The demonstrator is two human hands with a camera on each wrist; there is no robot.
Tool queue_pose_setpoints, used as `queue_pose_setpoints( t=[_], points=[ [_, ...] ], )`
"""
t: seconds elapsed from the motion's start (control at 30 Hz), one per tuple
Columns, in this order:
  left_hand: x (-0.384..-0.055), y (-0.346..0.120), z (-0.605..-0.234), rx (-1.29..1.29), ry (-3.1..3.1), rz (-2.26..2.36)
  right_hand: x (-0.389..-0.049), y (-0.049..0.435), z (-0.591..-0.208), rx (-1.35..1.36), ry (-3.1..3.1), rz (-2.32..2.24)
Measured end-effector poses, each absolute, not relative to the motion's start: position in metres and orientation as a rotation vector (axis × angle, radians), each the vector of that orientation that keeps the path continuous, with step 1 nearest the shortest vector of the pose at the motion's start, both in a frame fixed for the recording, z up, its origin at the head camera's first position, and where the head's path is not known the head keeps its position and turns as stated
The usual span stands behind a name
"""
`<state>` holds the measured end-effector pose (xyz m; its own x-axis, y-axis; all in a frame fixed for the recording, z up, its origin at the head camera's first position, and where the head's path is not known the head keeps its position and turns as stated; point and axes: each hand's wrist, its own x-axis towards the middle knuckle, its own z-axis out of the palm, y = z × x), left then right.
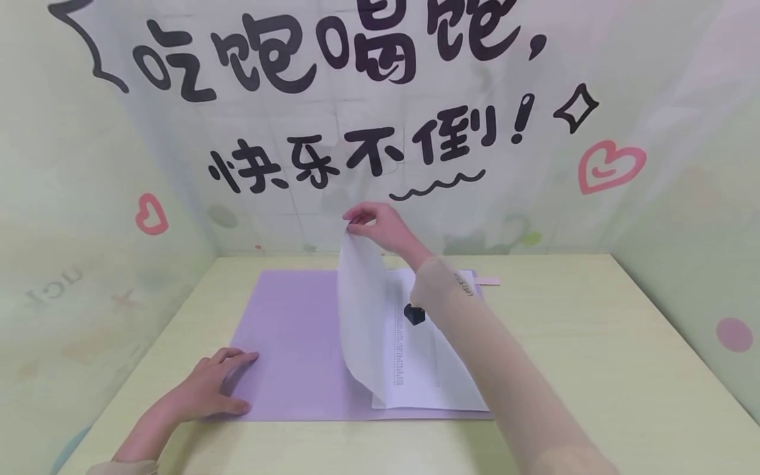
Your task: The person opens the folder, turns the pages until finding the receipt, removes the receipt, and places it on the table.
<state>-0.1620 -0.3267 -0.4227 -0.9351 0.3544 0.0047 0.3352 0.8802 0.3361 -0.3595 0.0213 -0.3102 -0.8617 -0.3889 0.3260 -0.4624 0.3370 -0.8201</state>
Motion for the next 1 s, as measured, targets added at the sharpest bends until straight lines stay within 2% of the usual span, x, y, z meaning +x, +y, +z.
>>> queue_pose_setpoints(
  t=[0.4, 1.0],
  points=[
    [-0.158, -0.328, -0.420, 0.545, 2.991, 0.518, -0.354, -0.008, -0.334, 0.943, -2.476, 1.643],
    [-0.160, -0.328, -0.426, 0.643, 3.019, 0.539, -0.347, -0.030, -0.366, 1.080, -2.726, 1.460]
  ],
)
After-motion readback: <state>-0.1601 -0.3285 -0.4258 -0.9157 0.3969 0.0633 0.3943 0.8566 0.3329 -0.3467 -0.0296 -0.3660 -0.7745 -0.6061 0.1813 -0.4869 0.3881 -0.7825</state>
